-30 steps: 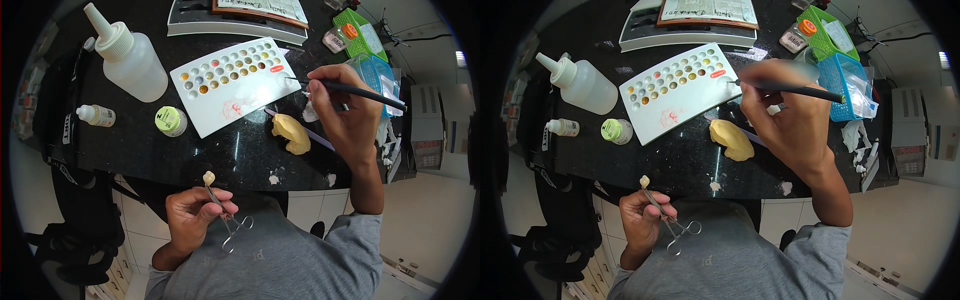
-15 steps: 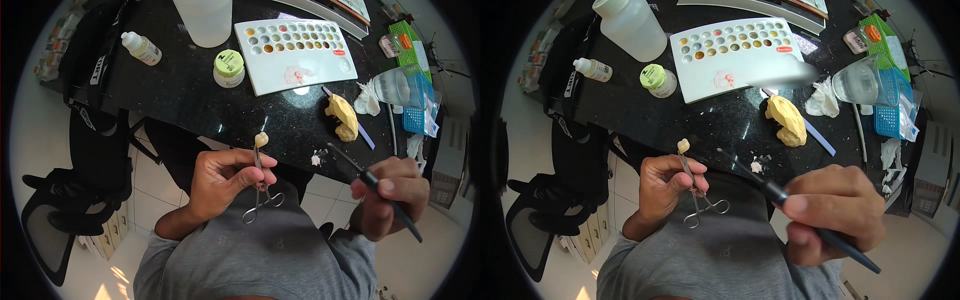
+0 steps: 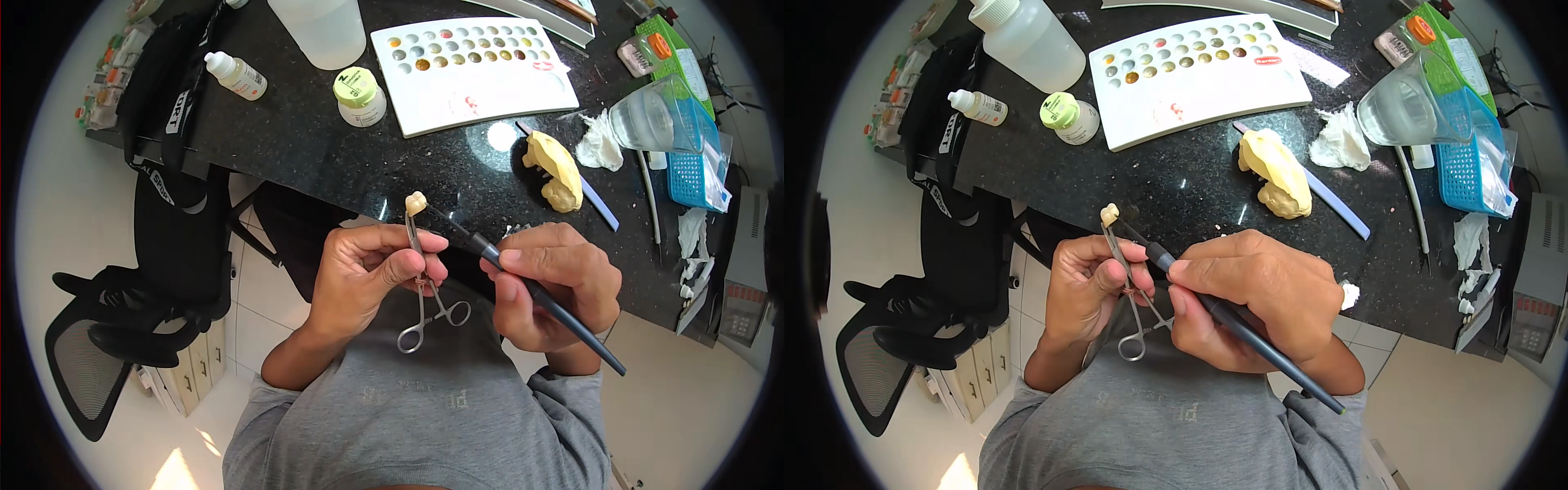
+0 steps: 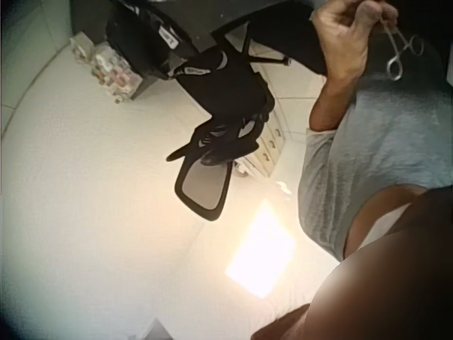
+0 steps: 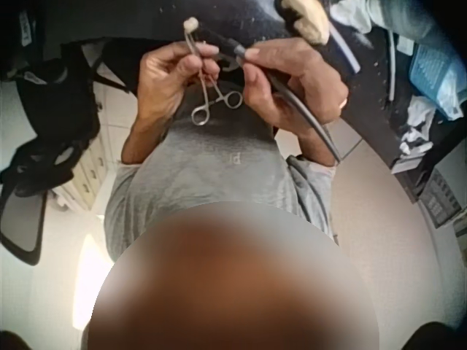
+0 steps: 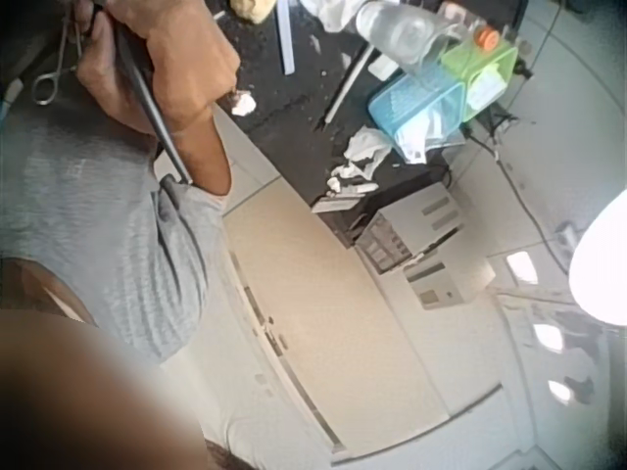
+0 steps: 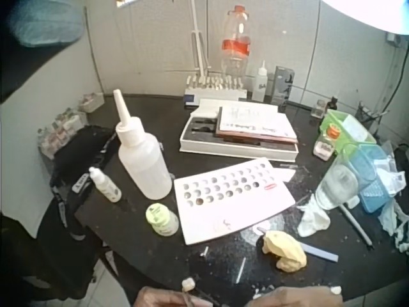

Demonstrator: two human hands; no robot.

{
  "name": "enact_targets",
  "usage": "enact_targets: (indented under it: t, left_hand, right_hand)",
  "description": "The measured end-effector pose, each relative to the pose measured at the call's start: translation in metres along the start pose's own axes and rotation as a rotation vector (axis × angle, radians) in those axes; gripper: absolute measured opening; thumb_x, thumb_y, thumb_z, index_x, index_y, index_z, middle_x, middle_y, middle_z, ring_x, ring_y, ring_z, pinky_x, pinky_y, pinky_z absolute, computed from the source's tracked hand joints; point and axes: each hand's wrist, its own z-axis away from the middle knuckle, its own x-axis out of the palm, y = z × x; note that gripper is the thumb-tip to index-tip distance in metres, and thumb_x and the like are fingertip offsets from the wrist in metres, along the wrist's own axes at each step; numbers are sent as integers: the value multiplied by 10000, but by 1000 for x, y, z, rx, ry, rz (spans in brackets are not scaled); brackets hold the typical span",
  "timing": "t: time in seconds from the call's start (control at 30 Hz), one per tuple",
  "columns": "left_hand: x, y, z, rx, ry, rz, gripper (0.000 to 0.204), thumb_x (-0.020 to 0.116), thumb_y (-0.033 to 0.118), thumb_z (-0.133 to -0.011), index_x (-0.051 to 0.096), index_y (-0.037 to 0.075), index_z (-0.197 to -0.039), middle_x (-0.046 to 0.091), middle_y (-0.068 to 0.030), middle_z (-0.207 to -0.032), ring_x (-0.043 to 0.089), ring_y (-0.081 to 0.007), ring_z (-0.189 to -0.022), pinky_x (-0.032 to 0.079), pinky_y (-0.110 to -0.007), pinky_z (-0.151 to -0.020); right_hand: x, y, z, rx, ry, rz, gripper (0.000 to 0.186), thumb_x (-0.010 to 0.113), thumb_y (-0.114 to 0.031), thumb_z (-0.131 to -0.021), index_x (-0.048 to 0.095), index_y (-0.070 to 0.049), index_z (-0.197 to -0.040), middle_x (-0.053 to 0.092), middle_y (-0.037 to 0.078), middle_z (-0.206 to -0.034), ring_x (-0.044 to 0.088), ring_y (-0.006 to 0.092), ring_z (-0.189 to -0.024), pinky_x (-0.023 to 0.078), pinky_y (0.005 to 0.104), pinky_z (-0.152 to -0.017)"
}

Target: Staining and glazing a dental crown at a laboratory bench using a brush and color palette.

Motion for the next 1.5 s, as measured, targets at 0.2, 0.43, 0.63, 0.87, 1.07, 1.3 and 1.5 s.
enact_targets:
  t: [0.2, 0.43, 0.63, 0.87, 1.07, 1.3, 1.5]
  left_hand:
    - [1, 1, 0, 7, 3, -10, 327, 653, 235, -856, 644, -47, -1021, 679, -122, -807, 667, -152, -731, 563, -249, -652]
    - [1, 0, 0, 8, 2, -5, 324, 651, 228, -862, 644, -52, -1026, 676, -124, -807, 666, -153, -731, 563, -252, -656]
    - [1, 2, 0, -4, 3, -11, 328, 650, 232, -865, 645, -53, -1027, 676, -123, -807, 665, -154, -730, 563, -255, -657]
    - [0, 2, 0, -6, -4, -5, 331, 647, 244, -867, 648, -47, -1024, 675, -120, -802, 663, -154, -724, 559, -253, -648]
    - [0, 1, 0, -16, 0, -5, 339, 649, 255, -863, 648, -44, -1024, 673, -116, -794, 660, -150, -716, 557, -248, -644]
    - [1, 1, 0, -14, 6, 5, 335, 650, 254, -862, 648, -40, -1022, 673, -115, -796, 661, -151, -720, 557, -245, -642]
    - [2, 2, 0, -5, 1, 23, 322, 655, 231, -858, 644, -45, -1023, 674, -124, -805, 663, -155, -727, 560, -249, -652]
  right_hand:
    - [1, 0, -1, 1, -25, 2, 219, 703, 43, -624, 629, 16, -828, 657, 126, -715, 657, 190, -586, 521, 243, -513]
    - [0, -1, -1, -12, -51, 20, 233, 728, 33, -636, 621, 14, -842, 656, 125, -715, 658, 198, -589, 524, 250, -515]
    - [-6, -3, -3, -32, -167, 35, 206, 650, 30, -730, 546, 38, -907, 621, 157, -731, 642, 203, -630, 530, 272, -543]
    - [-6, -3, -3, -7, -180, 26, 214, 658, 20, -741, 549, 28, -925, 624, 166, -737, 650, 213, -638, 538, 284, -554]
    - [-6, -2, -4, -19, -170, 42, 214, 660, 14, -748, 546, 37, -929, 623, 166, -733, 649, 214, -633, 540, 286, -550]
    - [-7, -1, -3, -31, -173, 2, 213, 663, 11, -751, 544, 43, -926, 624, 163, -729, 648, 209, -626, 538, 279, -548]
    - [-7, -2, -4, -26, -191, -1, 207, 668, 1, -753, 547, 35, -918, 626, 170, -724, 648, 206, -614, 537, 278, -542]
